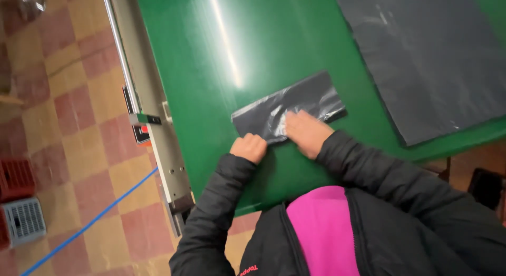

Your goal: Folding black plastic bags on a conveyor belt and placing them into a red crate.

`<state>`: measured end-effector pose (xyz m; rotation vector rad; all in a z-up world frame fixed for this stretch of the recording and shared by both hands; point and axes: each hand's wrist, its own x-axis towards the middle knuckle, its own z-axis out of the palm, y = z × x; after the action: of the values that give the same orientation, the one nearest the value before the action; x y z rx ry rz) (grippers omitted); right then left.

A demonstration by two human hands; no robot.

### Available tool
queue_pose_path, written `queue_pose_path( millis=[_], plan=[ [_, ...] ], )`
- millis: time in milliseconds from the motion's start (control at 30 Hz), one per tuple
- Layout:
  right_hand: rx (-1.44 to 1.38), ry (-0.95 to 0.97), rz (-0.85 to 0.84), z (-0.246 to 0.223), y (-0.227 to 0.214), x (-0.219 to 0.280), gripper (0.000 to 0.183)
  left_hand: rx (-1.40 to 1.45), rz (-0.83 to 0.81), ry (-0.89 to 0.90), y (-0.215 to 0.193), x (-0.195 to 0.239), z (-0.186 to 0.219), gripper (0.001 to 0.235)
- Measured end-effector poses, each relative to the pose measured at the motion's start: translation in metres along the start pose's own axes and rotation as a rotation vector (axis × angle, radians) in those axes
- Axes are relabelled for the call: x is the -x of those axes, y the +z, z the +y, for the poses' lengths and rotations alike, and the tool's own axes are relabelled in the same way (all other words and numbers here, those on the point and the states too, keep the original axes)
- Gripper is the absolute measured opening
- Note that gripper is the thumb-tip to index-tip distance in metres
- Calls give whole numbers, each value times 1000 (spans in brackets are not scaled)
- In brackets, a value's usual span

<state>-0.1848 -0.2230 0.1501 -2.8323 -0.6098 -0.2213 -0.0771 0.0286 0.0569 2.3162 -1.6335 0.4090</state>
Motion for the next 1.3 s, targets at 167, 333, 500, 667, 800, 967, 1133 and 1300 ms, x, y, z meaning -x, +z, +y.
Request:
queue_pose_path(
  millis=[167,333,500,667,800,967,1133,1300],
  plan=[
    [-74,-66,206,-8,97,53,45,357,-326,107,-33,-62,30,12],
    [-893,505,283,9,154,111,34,1828,-908,-859,86,-97,-35,72],
    [-1586,1189,551,63,156,95,30,1083,-377,-612,113,-106,-35,46],
    [-1920,1408,552,77,156,107,25,579,38,-497,103,-100,-2,36],
    [-1516,1151,454,41,81,140,31,315,87,-543,63,-121,24,37],
    [-60,586,171,34,-64,215,61,331,322,-118,-42,-179,140,54],
    [275,516,316,103,-51,268,65,384,-23,247,48,-224,235,91],
    [207,681,103,148,-36,278,51,404,96,228,111,-252,257,62]
  ],
)
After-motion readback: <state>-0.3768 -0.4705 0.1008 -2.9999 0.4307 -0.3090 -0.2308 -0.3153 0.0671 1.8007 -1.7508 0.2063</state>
